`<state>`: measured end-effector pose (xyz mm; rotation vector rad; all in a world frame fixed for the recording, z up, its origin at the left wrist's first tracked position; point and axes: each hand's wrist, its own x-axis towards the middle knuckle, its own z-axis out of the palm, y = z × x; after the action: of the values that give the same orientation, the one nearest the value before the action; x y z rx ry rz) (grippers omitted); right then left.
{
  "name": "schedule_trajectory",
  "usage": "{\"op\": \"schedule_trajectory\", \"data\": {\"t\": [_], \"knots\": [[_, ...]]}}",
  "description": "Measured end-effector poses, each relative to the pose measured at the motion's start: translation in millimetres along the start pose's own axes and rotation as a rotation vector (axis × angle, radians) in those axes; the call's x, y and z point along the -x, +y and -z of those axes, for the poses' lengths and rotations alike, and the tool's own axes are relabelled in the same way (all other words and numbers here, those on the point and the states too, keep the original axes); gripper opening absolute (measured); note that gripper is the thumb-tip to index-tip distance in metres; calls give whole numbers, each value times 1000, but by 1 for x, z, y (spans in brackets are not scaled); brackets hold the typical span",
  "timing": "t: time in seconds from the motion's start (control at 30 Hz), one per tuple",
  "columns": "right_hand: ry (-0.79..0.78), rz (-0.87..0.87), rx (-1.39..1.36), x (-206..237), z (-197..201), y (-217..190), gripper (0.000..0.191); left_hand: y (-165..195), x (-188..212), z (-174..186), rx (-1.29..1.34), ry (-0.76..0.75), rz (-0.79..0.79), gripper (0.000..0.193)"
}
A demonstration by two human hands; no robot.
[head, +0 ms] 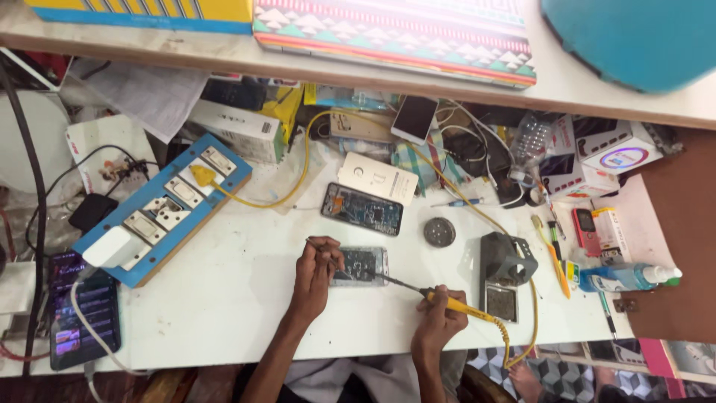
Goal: The person uses a soldering iron and a fine tool to work on a disassembled smartphone motherboard. They repeatedly apply heat and manipulate small components on the circuit board throughout the clip.
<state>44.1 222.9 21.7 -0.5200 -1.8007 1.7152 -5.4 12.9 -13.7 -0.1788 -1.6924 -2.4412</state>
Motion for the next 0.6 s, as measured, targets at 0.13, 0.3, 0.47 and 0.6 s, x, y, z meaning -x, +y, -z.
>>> {"op": "schedule_trajectory", "data": {"t": [0.13, 0.3, 0.47, 0.6], "knots": [[6, 24, 32, 0, -1, 0, 23, 0, -1, 0, -6, 10, 41, 25], [-47, 62, 10, 3, 1, 0, 25, 1, -3, 2, -9, -4, 32, 27], [-47, 71, 47, 2, 1, 2, 25, 2, -3, 4, -22, -13, 37, 27], [-45, 24, -4, 1, 1, 3, 24, 4, -3, 4, -43, 7, 44, 27]]}}
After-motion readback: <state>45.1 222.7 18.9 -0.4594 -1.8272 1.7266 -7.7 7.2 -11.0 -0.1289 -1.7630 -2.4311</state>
